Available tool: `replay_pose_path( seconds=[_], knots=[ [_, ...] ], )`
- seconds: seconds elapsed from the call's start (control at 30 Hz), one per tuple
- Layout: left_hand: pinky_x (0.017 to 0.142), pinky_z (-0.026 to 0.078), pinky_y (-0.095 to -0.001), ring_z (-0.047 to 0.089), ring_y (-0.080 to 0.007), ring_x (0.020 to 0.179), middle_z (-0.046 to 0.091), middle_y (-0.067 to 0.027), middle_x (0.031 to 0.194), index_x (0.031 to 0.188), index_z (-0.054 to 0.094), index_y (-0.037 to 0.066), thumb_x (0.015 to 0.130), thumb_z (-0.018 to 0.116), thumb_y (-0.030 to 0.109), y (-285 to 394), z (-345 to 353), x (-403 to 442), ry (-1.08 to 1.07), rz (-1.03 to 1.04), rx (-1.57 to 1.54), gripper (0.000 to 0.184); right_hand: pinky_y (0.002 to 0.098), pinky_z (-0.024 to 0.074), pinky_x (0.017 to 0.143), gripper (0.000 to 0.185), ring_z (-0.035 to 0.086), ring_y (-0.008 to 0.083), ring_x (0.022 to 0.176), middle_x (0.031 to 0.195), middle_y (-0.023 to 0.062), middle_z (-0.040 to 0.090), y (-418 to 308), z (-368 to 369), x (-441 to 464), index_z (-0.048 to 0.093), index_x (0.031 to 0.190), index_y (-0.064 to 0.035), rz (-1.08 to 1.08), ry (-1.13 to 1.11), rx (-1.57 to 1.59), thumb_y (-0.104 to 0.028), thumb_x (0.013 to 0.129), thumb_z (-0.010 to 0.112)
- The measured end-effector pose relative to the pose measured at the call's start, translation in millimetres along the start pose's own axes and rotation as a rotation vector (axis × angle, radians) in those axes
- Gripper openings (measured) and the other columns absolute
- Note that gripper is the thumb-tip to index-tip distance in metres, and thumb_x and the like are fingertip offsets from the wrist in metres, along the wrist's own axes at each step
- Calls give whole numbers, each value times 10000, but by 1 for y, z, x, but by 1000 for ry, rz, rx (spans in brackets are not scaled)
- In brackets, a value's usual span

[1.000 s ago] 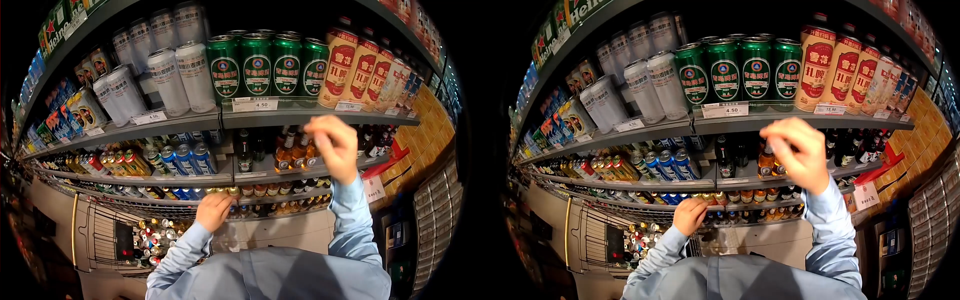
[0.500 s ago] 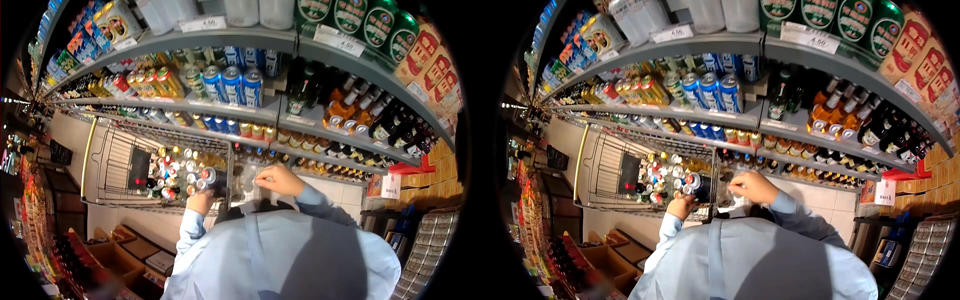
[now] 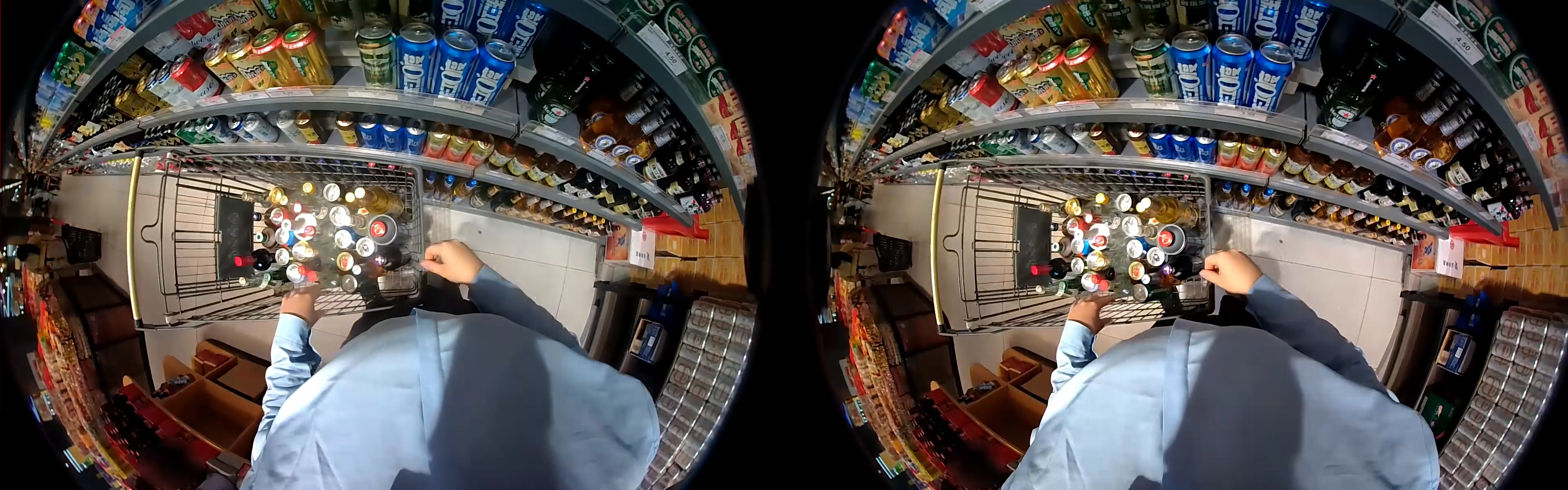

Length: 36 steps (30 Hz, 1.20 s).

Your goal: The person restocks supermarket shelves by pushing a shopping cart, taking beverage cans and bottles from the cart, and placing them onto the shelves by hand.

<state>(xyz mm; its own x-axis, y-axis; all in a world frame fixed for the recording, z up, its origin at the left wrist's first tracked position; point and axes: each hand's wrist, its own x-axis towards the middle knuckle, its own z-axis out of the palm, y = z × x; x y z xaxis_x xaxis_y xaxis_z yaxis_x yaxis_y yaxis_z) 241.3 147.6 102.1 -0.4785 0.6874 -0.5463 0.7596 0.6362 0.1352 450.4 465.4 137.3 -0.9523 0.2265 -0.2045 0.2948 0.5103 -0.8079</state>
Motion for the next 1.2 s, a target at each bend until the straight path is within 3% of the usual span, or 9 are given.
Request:
replay_pose_path(
  seconds=[0.13, 0.2, 0.33, 0.47, 0.73, 0.87, 1.0, 1.07, 1.2],
  knots=[
    [952, 349, -427, 487, -262, 1109, 563, -59, 1135, 1158, 554, 261, 688, 681, 401, -55, 6, -4, -114, 13, 100, 507, 411, 475, 687, 234, 605, 319, 786, 829, 150, 631, 27, 71, 23, 608, 924, -90, 94, -111, -345, -246, 749, 615],
    [941, 362, -424, 499, -264, 1094, 570, -56, 1127, 1149, 567, 267, 697, 672, 414, -75, 12, -5, -163, 73, 138, 487, 425, 460, 777, 435, 581, 346, 894, 962, 189, 615, 40, 103, 32, 526, 1129, -65, 192, -219, -271, -240, 739, 607],
    [864, 431, -408, 575, -277, 972, 621, -74, 1050, 1029, 649, 225, 755, 629, 381, -87, 3, -4, -330, 159, -47, 316, 386, 381, 940, 643, 468, 354, 1124, 1241, 246, 457, 33, 144, 42, 356, 1302, -31, 274, -23, -116, -234, 743, 602],
    [779, 478, -395, 594, -315, 887, 637, -114, 960, 957, 670, 174, 786, 568, 216, -105, 47, 5, -283, 348, -231, 204, 389, 359, 973, 571, 444, 346, 1151, 1243, 214, 468, 43, 164, 63, 406, 1270, -36, 395, 47, -95, -169, 748, 592],
    [759, 489, -377, 605, -302, 886, 644, -105, 957, 1058, 632, 176, 810, 569, 288, -96, 11, 24, -534, 532, -145, 279, 383, 434, 877, 432, 516, 302, 1033, 1136, 109, 534, 73, 195, 90, 579, 1102, -163, 434, 173, -198, -200, 684, 683],
    [779, 477, -414, 594, -324, 899, 624, -150, 975, 1105, 594, 160, 767, 601, 403, -69, -10, 40, -356, 578, -10, 416, 372, 440, 855, 383, 523, 286, 1014, 1101, 92, 524, 75, 196, 92, 632, 1021, -169, 401, 221, -165, -280, 663, 710],
    [817, 458, -420, 560, -358, 957, 575, -191, 1075, 1199, 497, 117, 788, 581, 364, -40, 24, 98, -199, 717, -138, 487, 380, 432, 869, 368, 510, 281, 1020, 1114, 62, 538, 89, 210, 90, 638, 1027, -199, 332, 357, -93, -308, 680, 686],
    [844, 442, -417, 552, -359, 989, 570, -193, 1099, 1228, 469, 90, 796, 590, 306, 12, -22, 93, -256, 508, -220, 497, 388, 442, 853, 339, 535, 283, 1003, 1050, 45, 604, 96, 213, 92, 632, 962, -173, 292, 316, -27, -345, 671, 662],
    [865, 430, -408, 536, -389, 1010, 548, -264, 1093, 1324, 324, 39, 799, 577, 322, 38, 22, 125, -183, 588, -326, 648, 409, 463, 785, 318, 565, 273, 944, 986, 61, 619, 88, 195, 81, 616, 936, -176, 384, 221, -83, -369, 684, 637]
  ],
)
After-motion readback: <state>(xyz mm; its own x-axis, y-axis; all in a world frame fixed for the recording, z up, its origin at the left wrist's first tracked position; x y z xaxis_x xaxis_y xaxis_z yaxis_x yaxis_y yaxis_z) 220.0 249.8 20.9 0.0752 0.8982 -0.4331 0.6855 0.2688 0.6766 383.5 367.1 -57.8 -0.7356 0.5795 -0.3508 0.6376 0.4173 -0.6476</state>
